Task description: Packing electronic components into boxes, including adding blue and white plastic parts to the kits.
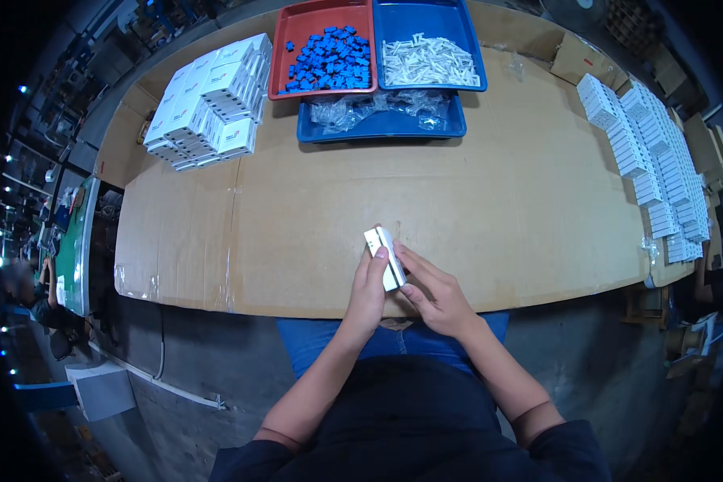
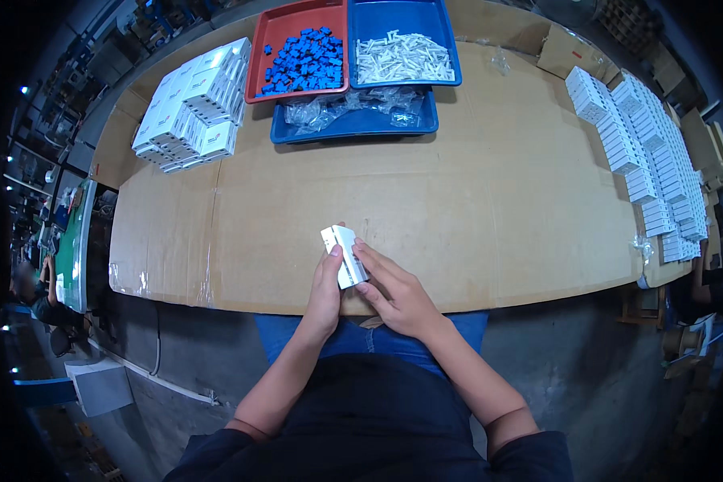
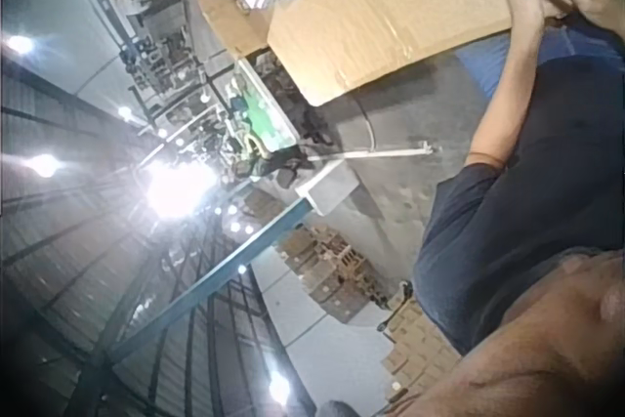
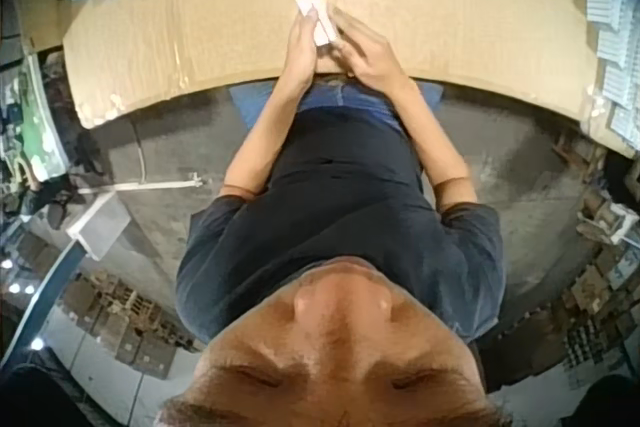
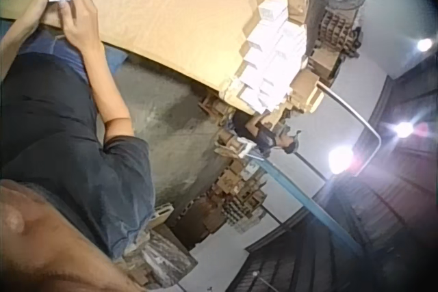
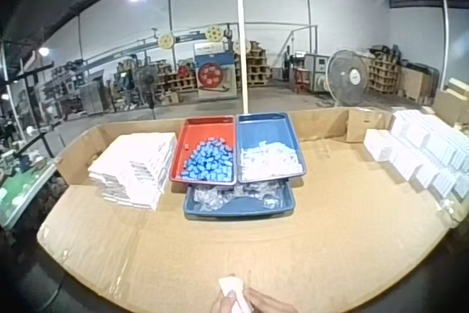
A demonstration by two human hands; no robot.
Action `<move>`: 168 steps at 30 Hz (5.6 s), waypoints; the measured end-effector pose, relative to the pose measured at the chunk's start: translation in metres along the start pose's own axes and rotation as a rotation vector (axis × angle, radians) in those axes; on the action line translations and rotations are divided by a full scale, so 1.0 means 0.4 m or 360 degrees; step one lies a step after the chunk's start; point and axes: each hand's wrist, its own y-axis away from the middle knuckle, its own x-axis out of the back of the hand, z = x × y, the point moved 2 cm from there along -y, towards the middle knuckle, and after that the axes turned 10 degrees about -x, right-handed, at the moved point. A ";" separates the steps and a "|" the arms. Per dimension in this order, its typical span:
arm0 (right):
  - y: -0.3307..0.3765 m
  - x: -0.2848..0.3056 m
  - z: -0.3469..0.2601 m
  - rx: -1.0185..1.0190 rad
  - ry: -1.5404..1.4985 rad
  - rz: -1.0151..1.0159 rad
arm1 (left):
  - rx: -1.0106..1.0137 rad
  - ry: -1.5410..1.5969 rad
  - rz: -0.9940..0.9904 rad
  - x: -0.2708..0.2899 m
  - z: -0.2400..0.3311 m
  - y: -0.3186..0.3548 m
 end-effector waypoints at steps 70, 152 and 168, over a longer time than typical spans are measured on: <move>-0.031 -0.090 -0.109 -0.0959 -0.1359 -0.0112 | -0.1457 -0.0835 0.0055 0.029 -0.012 0.002; -0.023 -0.045 0.044 0.0145 0.0063 0.0142 | -0.0195 -0.0221 -0.0014 0.012 -0.037 -0.006; -0.008 -0.086 0.056 0.0291 0.0386 0.0258 | -0.0081 -0.0263 0.0073 0.018 -0.044 -0.003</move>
